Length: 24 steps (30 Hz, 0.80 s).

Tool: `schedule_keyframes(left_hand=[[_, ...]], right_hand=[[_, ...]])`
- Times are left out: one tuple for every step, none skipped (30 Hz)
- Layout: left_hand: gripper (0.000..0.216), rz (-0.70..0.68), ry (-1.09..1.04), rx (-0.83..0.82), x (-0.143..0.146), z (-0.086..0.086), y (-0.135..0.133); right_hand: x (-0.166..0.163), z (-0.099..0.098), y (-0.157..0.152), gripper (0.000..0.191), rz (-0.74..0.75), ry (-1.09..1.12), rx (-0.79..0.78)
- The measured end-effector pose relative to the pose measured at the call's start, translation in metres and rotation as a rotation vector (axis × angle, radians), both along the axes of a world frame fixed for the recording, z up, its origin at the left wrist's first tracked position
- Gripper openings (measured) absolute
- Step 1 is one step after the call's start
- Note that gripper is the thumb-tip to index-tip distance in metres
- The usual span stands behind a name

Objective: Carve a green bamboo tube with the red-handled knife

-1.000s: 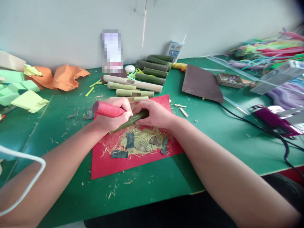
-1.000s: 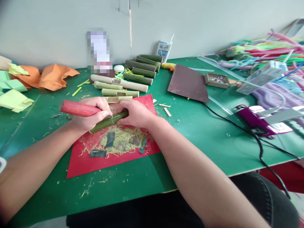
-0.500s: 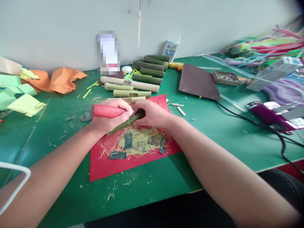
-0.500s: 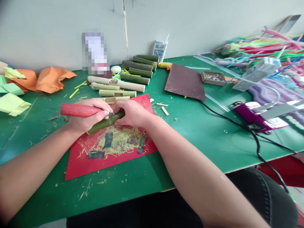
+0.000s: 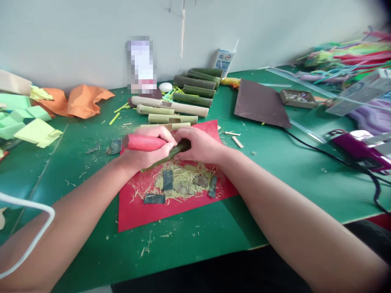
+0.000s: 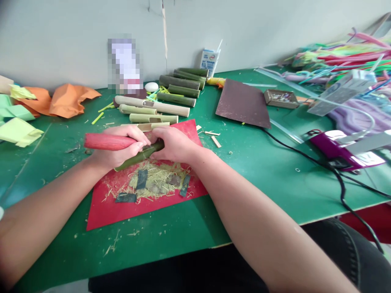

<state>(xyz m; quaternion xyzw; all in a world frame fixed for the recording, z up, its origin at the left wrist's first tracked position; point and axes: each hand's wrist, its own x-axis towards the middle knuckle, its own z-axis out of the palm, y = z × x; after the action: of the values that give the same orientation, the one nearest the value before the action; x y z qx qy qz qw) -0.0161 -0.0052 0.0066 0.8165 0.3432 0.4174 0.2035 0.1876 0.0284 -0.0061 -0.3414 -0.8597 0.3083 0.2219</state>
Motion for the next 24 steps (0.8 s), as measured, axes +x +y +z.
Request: schedule_keyframes(left_hand=[[0.009, -0.009, -0.009, 0.005, -0.0006, -0.0003, 0.0002], [0.010, -0.011, -0.013, 0.008, -0.0012, -0.0005, 0.0003], [0.010, -0.010, -0.016, 0.009, -0.0017, -0.0005, 0.0003], [0.010, -0.011, -0.016, 0.009, -0.0021, -0.0003, 0.0002], [0.011, -0.013, -0.016, 0.008, -0.0025, -0.0003, 0.0002], [0.011, -0.021, -0.018, 0.011, -0.0028, -0.0003, 0.0000], [0.011, -0.033, -0.024, 0.013, -0.0032, -0.0005, -0.0001], [0.012, -0.045, -0.039, 0.017, -0.0036, -0.0011, -0.0001], [0.012, -0.052, -0.055, 0.021, -0.0042, -0.0019, -0.0002], [0.012, -0.058, -0.072, 0.028, -0.0049, -0.0029, -0.0003], [0.012, -0.058, -0.092, 0.035, -0.0056, -0.0041, -0.0004], [0.011, -0.058, -0.101, 0.042, -0.0064, -0.0053, -0.0006], [0.011, -0.048, -0.102, 0.045, -0.0072, -0.0063, -0.0008], [0.010, -0.042, -0.100, 0.050, -0.0078, -0.0072, -0.0011], [0.010, -0.035, -0.097, 0.049, -0.0083, -0.0078, -0.0014], [0.010, -0.026, -0.099, 0.038, -0.0085, -0.0081, -0.0017], [0.011, -0.012, -0.111, 0.019, -0.0084, -0.0081, -0.0019], [0.013, 0.003, -0.131, -0.005, -0.0080, -0.0078, -0.0020], [0.014, 0.019, -0.154, -0.027, -0.0073, -0.0072, -0.0021], [0.015, 0.037, -0.168, -0.046, -0.0065, -0.0063, -0.0021], [0.015, 0.047, -0.166, -0.060, -0.0056, -0.0052, -0.0021], [0.015, 0.048, -0.156, -0.065, -0.0046, -0.0039, -0.0021], [0.015, 0.038, -0.137, -0.066, -0.0038, -0.0026, -0.0022], [0.014, 0.020, -0.115, -0.069, -0.0032, -0.0015, -0.0022]], right_hand=[[0.0006, -0.0004, 0.0002, 0.026, 0.000, 0.002, -0.006], [0.0012, -0.0006, 0.0003, 0.026, 0.001, 0.004, -0.009], [0.0016, -0.0007, 0.0005, 0.026, 0.006, 0.003, -0.008], [0.0020, -0.0006, 0.0006, 0.026, 0.013, -0.001, -0.002], [0.0023, -0.0005, 0.0008, 0.025, 0.020, -0.006, 0.007], [0.0025, -0.0004, 0.0010, 0.025, 0.024, -0.011, 0.017], [0.0025, -0.0002, 0.0013, 0.026, 0.025, -0.017, 0.027], [0.0025, -0.0001, 0.0015, 0.026, 0.021, -0.023, 0.035], [0.0024, 0.0001, 0.0017, 0.027, 0.018, -0.029, 0.039], [0.0023, 0.0002, 0.0018, 0.027, 0.015, -0.033, 0.040], [0.0021, 0.0003, 0.0019, 0.027, 0.013, -0.036, 0.043], [0.0019, 0.0005, 0.0020, 0.027, 0.011, -0.038, 0.047], [0.0016, 0.0007, 0.0020, 0.026, 0.007, -0.040, 0.051], [0.0014, 0.0008, 0.0021, 0.026, 0.005, -0.042, 0.051], [0.0012, 0.0010, 0.0022, 0.026, 0.007, -0.042, 0.047], [0.0010, 0.0011, 0.0023, 0.026, 0.012, -0.039, 0.038], [0.0008, 0.0013, 0.0023, 0.026, 0.017, -0.033, 0.025], [0.0007, 0.0015, 0.0023, 0.025, 0.024, -0.026, 0.013], [0.0007, 0.0018, 0.0021, 0.025, 0.028, -0.019, 0.004], [0.0006, 0.0021, 0.0019, 0.025, 0.027, -0.014, -0.001], [0.0006, 0.0024, 0.0017, 0.025, 0.021, -0.013, -0.004], [0.0006, 0.0026, 0.0015, 0.025, 0.017, -0.015, -0.006], [0.0006, 0.0028, 0.0013, 0.025, 0.014, -0.018, -0.008], [0.0006, 0.0029, 0.0013, 0.025, 0.010, -0.021, -0.011]])
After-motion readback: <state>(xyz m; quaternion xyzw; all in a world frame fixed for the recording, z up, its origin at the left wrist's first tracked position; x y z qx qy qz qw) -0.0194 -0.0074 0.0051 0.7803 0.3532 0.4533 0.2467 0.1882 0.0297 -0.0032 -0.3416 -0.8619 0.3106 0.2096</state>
